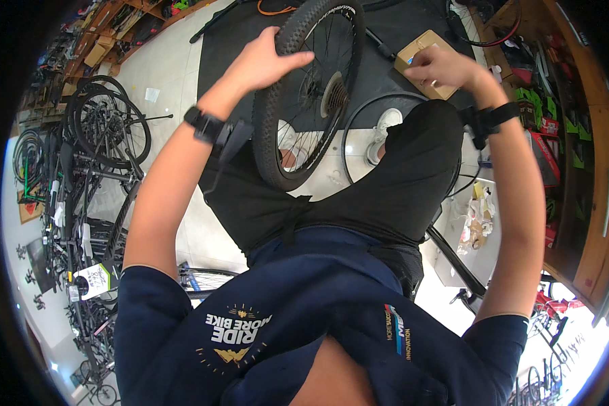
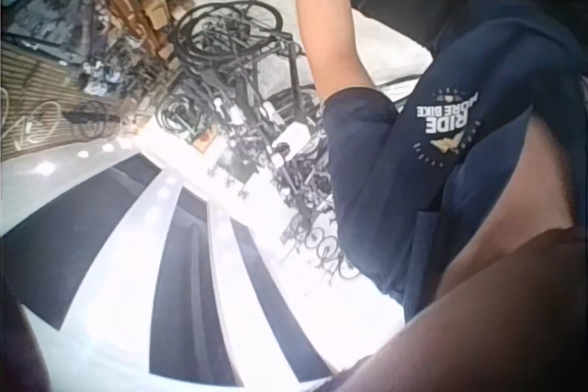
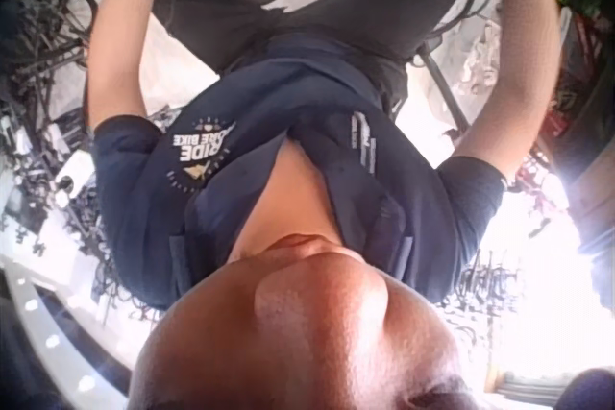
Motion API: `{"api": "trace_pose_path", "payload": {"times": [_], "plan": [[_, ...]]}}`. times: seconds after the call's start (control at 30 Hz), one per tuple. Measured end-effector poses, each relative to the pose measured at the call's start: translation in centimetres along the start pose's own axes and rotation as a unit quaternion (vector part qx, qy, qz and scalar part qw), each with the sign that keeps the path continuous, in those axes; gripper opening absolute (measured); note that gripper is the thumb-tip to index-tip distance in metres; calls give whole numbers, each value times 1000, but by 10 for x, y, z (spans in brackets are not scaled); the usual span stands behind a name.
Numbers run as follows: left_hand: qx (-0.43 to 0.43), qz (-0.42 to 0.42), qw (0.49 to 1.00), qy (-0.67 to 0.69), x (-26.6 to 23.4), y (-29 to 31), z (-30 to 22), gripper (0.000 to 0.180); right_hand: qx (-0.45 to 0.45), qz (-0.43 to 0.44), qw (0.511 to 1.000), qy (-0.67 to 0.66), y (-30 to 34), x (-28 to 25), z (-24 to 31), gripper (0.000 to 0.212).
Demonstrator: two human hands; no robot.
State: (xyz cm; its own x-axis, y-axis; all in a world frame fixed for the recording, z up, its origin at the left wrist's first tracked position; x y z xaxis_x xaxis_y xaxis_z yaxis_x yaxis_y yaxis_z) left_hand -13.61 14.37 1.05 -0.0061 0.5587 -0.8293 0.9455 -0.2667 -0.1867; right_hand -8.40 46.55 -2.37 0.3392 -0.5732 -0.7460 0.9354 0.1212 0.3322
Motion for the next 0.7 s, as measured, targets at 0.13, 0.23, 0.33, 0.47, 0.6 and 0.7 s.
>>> {"api": "trace_pose_path", "payload": {"times": [0.13,0.23,0.33,0.47,0.6,0.7], "plan": [[93,-121,987,-53,10,26,5,83,-38,82,990,104,-6,-32,45,41],[76,-129,989,-14,20,7,7,79,-57,207,963,164,-19,30,83,43],[65,-132,989,-23,34,-20,-3,78,-58,325,917,223,-45,145,73,28],[71,-134,988,-29,44,-47,-6,76,-136,265,915,271,-75,264,47,22],[66,-121,990,-11,31,-51,5,73,-46,111,988,100,-125,377,-21,20],[66,-100,993,3,27,-56,9,68,-22,60,997,38,-160,474,-79,31]]}}
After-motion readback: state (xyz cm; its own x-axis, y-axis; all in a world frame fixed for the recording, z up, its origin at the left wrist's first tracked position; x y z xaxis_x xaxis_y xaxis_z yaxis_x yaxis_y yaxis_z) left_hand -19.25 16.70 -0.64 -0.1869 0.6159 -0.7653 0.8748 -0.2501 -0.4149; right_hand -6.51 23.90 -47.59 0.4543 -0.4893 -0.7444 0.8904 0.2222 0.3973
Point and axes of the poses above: each hand's wrist, its own y-axis away from the middle knuckle, its own x-axis out of the palm, z = x × y, the point moved 6 cm from there along -y, towards the middle knuckle, and after that the axes turned 14 degrees about -z, right-handed, at the moved point
